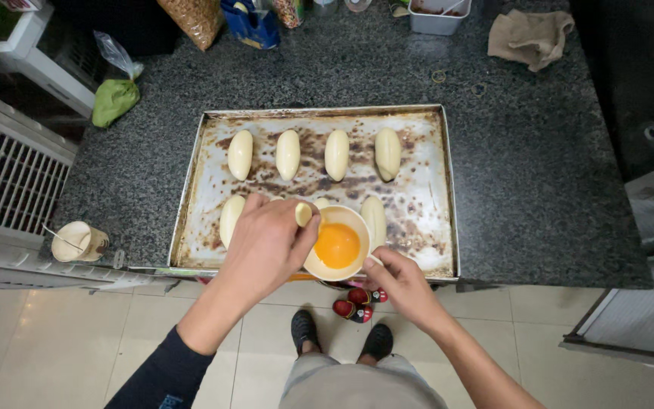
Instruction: The person arranges raw dough pieces on a baking tray, brushes them with egg wash, and sprinkles sesame seeds on top. The tray is placed on a kitchen counter with various baking ingredients and tools nearby.
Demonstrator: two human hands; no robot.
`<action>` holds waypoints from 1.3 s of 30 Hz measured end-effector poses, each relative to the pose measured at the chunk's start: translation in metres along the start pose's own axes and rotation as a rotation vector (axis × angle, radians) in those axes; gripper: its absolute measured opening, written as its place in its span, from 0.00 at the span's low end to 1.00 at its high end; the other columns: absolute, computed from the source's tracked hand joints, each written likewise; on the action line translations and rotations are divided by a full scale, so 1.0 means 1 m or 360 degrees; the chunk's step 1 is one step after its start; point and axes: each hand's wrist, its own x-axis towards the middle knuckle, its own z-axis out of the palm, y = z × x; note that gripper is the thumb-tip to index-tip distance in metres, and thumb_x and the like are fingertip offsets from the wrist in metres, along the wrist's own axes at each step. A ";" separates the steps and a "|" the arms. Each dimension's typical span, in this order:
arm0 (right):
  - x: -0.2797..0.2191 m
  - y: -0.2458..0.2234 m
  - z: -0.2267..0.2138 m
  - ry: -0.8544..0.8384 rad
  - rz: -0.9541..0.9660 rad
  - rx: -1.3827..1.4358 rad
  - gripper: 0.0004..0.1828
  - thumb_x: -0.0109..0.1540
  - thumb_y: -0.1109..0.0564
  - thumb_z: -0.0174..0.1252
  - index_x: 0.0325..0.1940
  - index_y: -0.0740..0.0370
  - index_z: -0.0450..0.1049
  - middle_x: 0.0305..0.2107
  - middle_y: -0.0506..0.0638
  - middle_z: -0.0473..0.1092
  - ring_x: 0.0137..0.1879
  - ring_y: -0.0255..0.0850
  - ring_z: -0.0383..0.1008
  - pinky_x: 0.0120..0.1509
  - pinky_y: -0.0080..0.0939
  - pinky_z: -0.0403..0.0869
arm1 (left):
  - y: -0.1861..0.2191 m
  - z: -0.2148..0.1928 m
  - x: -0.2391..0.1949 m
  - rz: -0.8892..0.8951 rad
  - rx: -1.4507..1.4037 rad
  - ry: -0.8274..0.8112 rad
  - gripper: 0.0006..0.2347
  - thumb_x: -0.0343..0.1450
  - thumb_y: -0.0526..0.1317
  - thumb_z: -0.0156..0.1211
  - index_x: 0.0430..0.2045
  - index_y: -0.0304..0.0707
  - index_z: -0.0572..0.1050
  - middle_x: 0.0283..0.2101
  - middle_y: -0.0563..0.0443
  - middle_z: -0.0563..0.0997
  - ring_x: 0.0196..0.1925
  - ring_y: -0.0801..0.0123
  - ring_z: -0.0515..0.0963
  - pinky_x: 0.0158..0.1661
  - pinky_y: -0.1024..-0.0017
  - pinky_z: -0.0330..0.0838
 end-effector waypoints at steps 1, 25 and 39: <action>-0.002 0.001 -0.001 -0.0007 0.0021 -0.0008 0.18 0.68 0.47 0.53 0.40 0.65 0.77 0.27 0.45 0.73 0.34 0.30 0.73 0.40 0.33 0.73 | 0.001 0.004 -0.004 -0.0002 0.0033 -0.0001 0.05 0.71 0.36 0.59 0.26 0.34 0.78 0.27 0.46 0.79 0.28 0.52 0.76 0.38 0.58 0.62; -0.012 0.020 -0.043 0.0285 0.0061 0.0090 0.18 0.69 0.48 0.53 0.35 0.66 0.73 0.25 0.48 0.71 0.36 0.34 0.75 0.45 0.35 0.72 | -0.015 0.001 0.036 0.0197 0.0009 0.0160 0.02 0.71 0.35 0.63 0.34 0.37 0.79 0.37 0.50 0.82 0.38 0.62 0.80 0.45 0.58 0.63; -0.047 0.033 -0.075 0.0799 0.0214 0.0385 0.16 0.69 0.50 0.51 0.34 0.63 0.72 0.27 0.47 0.70 0.35 0.38 0.74 0.45 0.41 0.74 | -0.068 0.140 -0.001 0.1020 0.0925 -0.0892 0.04 0.60 0.38 0.59 0.18 0.43 0.80 0.30 0.50 0.80 0.39 0.61 0.79 0.43 0.62 0.69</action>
